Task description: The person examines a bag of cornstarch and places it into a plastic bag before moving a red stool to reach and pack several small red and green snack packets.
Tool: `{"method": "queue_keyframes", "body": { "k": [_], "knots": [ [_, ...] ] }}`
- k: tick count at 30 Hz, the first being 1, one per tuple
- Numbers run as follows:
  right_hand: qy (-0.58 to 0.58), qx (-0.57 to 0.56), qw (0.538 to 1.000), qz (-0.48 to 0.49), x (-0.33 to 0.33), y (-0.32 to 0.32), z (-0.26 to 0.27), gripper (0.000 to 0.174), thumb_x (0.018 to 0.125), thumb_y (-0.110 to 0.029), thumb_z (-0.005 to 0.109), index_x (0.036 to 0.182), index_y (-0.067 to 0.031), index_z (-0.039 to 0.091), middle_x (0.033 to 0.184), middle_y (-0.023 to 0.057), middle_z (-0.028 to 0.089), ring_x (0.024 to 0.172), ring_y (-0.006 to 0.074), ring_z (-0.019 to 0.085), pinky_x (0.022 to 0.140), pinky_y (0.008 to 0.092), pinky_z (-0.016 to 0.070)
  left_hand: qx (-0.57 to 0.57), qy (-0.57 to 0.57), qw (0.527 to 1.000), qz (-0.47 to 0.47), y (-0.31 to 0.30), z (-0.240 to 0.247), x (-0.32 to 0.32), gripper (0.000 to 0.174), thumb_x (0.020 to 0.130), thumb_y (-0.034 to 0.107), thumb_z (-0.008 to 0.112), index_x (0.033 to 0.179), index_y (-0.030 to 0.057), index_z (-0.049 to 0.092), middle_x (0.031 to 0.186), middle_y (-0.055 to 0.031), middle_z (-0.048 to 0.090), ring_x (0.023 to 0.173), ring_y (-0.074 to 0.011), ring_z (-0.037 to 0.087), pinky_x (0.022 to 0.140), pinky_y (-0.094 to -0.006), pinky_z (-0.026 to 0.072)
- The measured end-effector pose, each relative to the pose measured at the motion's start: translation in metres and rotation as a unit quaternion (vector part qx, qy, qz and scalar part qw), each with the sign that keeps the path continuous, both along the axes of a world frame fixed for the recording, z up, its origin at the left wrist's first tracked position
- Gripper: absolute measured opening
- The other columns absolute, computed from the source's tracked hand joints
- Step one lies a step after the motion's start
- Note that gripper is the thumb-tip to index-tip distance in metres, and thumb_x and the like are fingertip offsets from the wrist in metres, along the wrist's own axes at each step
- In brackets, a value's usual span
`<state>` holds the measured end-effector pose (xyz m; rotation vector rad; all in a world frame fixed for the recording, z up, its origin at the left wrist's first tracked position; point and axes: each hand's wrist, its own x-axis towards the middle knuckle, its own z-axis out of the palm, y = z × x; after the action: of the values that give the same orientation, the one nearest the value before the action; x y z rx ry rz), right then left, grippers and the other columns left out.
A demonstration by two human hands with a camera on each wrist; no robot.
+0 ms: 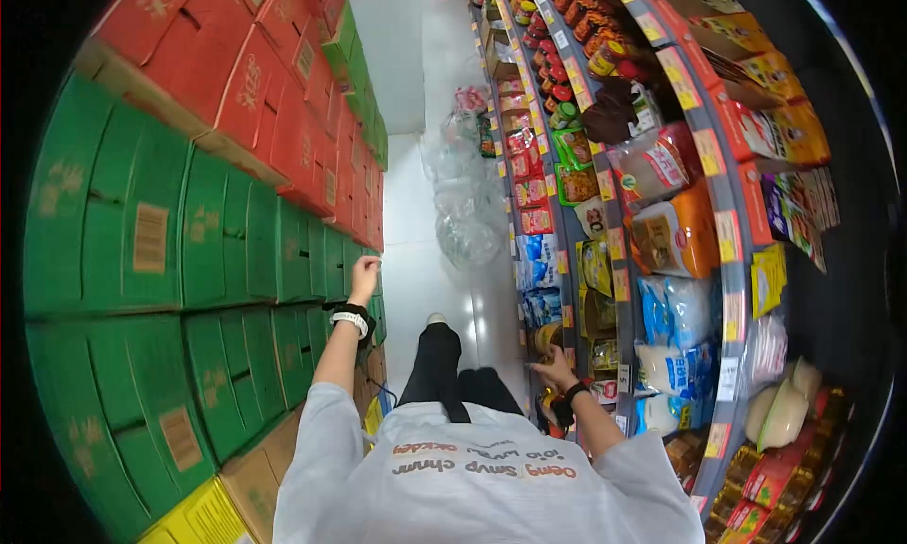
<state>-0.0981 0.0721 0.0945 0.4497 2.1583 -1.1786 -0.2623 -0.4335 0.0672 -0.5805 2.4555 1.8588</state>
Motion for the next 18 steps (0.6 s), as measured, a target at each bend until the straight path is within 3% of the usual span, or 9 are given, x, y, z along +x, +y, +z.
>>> {"method": "queue_keyframes", "body": {
  "k": [2, 3, 6, 7, 10, 12, 14, 16, 18],
  "knots": [
    [0.06, 0.098, 0.992, 0.044, -0.036, -0.022, 0.016, 0.088, 0.061, -0.035, 0.079, 0.127, 0.001, 0.033, 0.122, 0.0202, 0.046, 0.115, 0.03, 0.045, 0.095, 0.0367, 0.0372, 0.072, -0.014, 0.997, 0.021, -0.005, 0.01, -0.007, 0.014, 0.088, 0.008, 0.049, 0.095, -0.0003, 0.058, 0.093, -0.0072, 0.061, 0.083, -0.0158, 0.058, 0.074, -0.0292, 0.0495],
    [0.002, 0.072, 0.996, 0.053, -0.061, -0.03, 0.031, 0.105, 0.056, -0.037, 0.081, 0.134, 0.0023, 0.023, 0.131, 0.0272, 0.033, 0.124, 0.0353, 0.033, 0.102, 0.0393, 0.0281, 0.032, -0.059, 0.998, 0.005, -0.014, 0.0, -0.017, 0.015, 0.088, 0.008, 0.047, 0.095, -0.0009, 0.057, 0.094, -0.008, 0.061, 0.082, -0.0167, 0.059, 0.074, -0.0296, 0.0496],
    [0.048, 0.077, 0.995, 0.048, -0.107, -0.037, 0.012, 0.111, 0.054, -0.039, 0.082, 0.136, 0.0004, 0.018, 0.133, 0.0271, 0.03, 0.124, 0.0375, 0.031, 0.102, 0.0413, 0.0282, 0.023, -0.003, 1.0, 0.007, -0.022, 0.004, -0.061, 0.013, 0.083, 0.003, 0.05, 0.092, -0.0001, 0.059, 0.086, -0.0078, 0.062, 0.076, -0.0172, 0.058, 0.072, -0.0282, 0.0478],
    [0.012, -0.006, 0.999, -0.033, -0.123, -0.041, 0.007, 0.117, 0.052, -0.04, 0.083, 0.138, -0.0009, 0.012, 0.134, 0.0256, 0.028, 0.125, 0.0372, 0.03, 0.103, 0.0426, 0.0267, 0.022, -0.007, 1.0, 0.001, -0.021, 0.011, -0.08, 0.013, 0.083, 0.003, 0.05, 0.092, -0.0001, 0.059, 0.086, -0.0078, 0.062, 0.076, -0.0172, 0.058, 0.072, -0.0282, 0.0478],
    [0.043, 0.117, 0.991, 0.043, -0.183, -0.049, -0.004, 0.119, 0.052, -0.04, 0.083, 0.138, -0.0003, 0.011, 0.135, 0.025, 0.028, 0.126, 0.0366, 0.028, 0.105, 0.0422, 0.0245, 0.002, 0.007, 1.0, 0.019, -0.009, 0.047, -0.142, 0.013, 0.083, 0.004, 0.051, 0.092, 0.0016, 0.06, 0.086, -0.0092, 0.063, 0.075, -0.017, 0.059, 0.072, -0.0281, 0.0474],
    [0.049, 0.108, 0.992, 0.033, -0.22, -0.053, -0.018, 0.116, 0.053, -0.038, 0.083, 0.137, 0.0017, 0.012, 0.135, 0.0248, 0.028, 0.126, 0.0365, 0.028, 0.106, 0.0405, 0.0228, -0.123, -0.056, 0.991, 0.009, -0.003, 0.045, -0.176, 0.013, 0.082, 0.004, 0.052, 0.092, 0.0028, 0.06, 0.084, -0.0112, 0.063, 0.076, -0.0171, 0.061, 0.071, -0.029, 0.0476],
    [0.081, 0.109, 0.99, 0.035, -0.266, -0.06, -0.044, 0.11, 0.057, -0.036, 0.081, 0.136, 0.0021, 0.015, 0.134, 0.024, 0.03, 0.125, 0.0357, 0.03, 0.105, 0.0391, 0.0254, -0.159, -0.019, 0.987, 0.029, 0.002, 0.014, -0.205, 0.012, 0.081, 0.006, 0.053, 0.09, 0.0034, 0.06, 0.081, -0.0118, 0.064, 0.076, -0.0192, 0.063, 0.069, -0.0317, 0.0482],
    [0.061, 0.101, 0.993, 0.018, -0.316, -0.061, -0.072, 0.102, 0.06, -0.036, 0.079, 0.134, 0.0027, 0.02, 0.131, 0.0237, 0.035, 0.123, 0.0348, 0.035, 0.102, 0.0384, 0.0289, -0.144, -0.12, 0.967, 0.172, 0.004, -0.024, -0.245, 0.013, 0.079, 0.01, 0.056, 0.09, 0.0039, 0.06, 0.081, -0.0109, 0.064, 0.077, -0.0225, 0.063, 0.07, -0.0341, 0.0487],
    [0.072, 0.102, 0.992, 0.027, -0.364, -0.07, -0.115, 0.097, 0.062, -0.034, 0.078, 0.133, 0.0035, 0.024, 0.13, 0.0236, 0.037, 0.121, 0.035, 0.037, 0.101, 0.0385, 0.0312, -0.13, -0.118, 0.972, 0.158, 0.01, -0.045, -0.29, 0.018, 0.078, 0.012, 0.058, 0.093, 0.0042, 0.057, 0.085, -0.0111, 0.063, 0.08, -0.024, 0.062, 0.071, -0.0342, 0.0486]
  ]
}}
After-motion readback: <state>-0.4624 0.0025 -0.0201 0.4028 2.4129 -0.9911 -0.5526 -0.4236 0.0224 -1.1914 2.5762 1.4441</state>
